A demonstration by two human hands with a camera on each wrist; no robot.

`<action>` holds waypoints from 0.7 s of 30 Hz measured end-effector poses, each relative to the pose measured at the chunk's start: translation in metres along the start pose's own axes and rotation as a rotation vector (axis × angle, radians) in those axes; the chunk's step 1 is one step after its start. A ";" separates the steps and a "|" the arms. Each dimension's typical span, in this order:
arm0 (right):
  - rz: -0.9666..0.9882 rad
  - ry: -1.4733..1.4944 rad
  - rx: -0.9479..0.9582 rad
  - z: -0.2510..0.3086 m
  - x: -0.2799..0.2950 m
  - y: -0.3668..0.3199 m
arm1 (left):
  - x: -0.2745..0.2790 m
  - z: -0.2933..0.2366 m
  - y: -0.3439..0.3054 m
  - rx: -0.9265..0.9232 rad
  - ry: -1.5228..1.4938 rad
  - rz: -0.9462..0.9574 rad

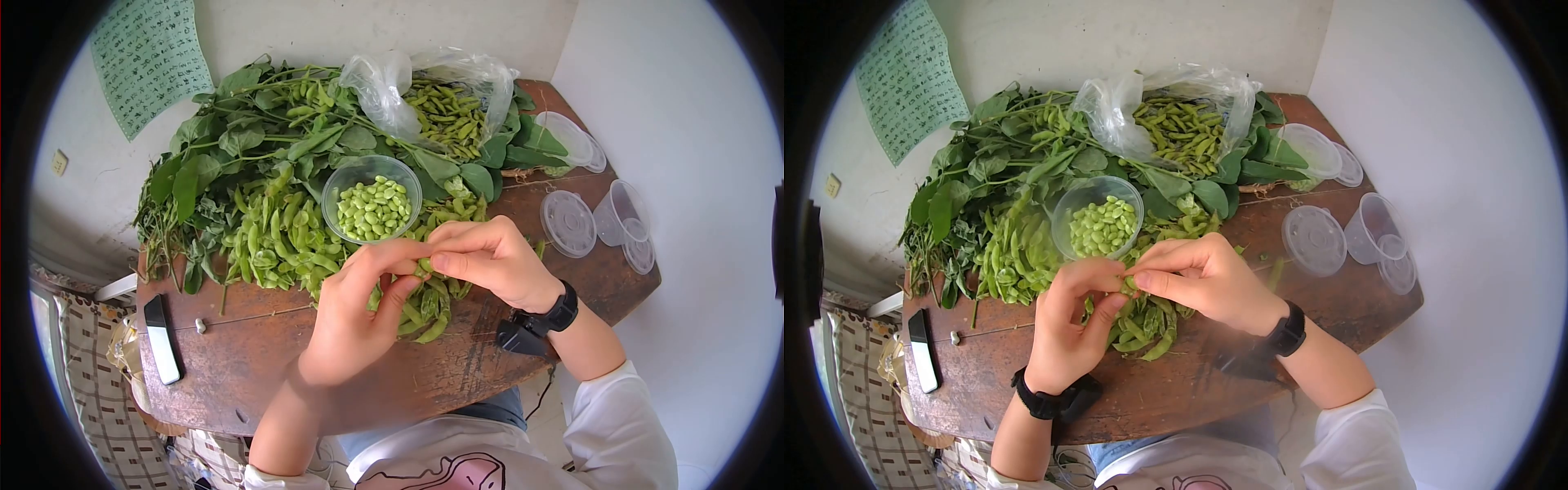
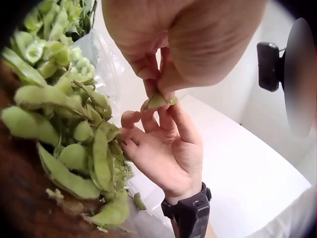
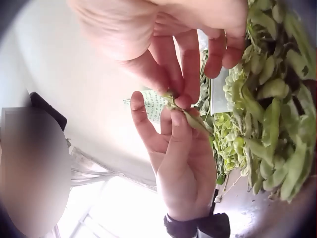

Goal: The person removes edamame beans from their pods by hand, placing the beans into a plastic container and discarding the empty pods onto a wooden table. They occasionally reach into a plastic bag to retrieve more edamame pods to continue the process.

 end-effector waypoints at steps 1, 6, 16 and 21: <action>-0.011 -0.009 0.012 0.000 0.000 0.000 | 0.000 0.000 0.001 0.013 -0.008 -0.048; -0.032 -0.074 0.129 0.000 -0.002 0.001 | 0.002 0.002 0.001 0.014 -0.034 -0.100; -0.103 -0.609 0.576 0.023 -0.017 -0.011 | 0.004 0.010 -0.001 0.220 -0.060 -0.099; -0.112 -0.551 0.532 0.017 -0.014 -0.010 | 0.007 0.001 0.002 0.106 0.174 -0.150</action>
Point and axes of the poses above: each hand's wrist, its own y-axis towards the middle knuckle, its own x-axis out of the back of the hand, z = x × y, the point moved 6 cm from there along y, towards the middle knuckle, and after that the axes turned 12 degrees about y, right-handed, at the moved point
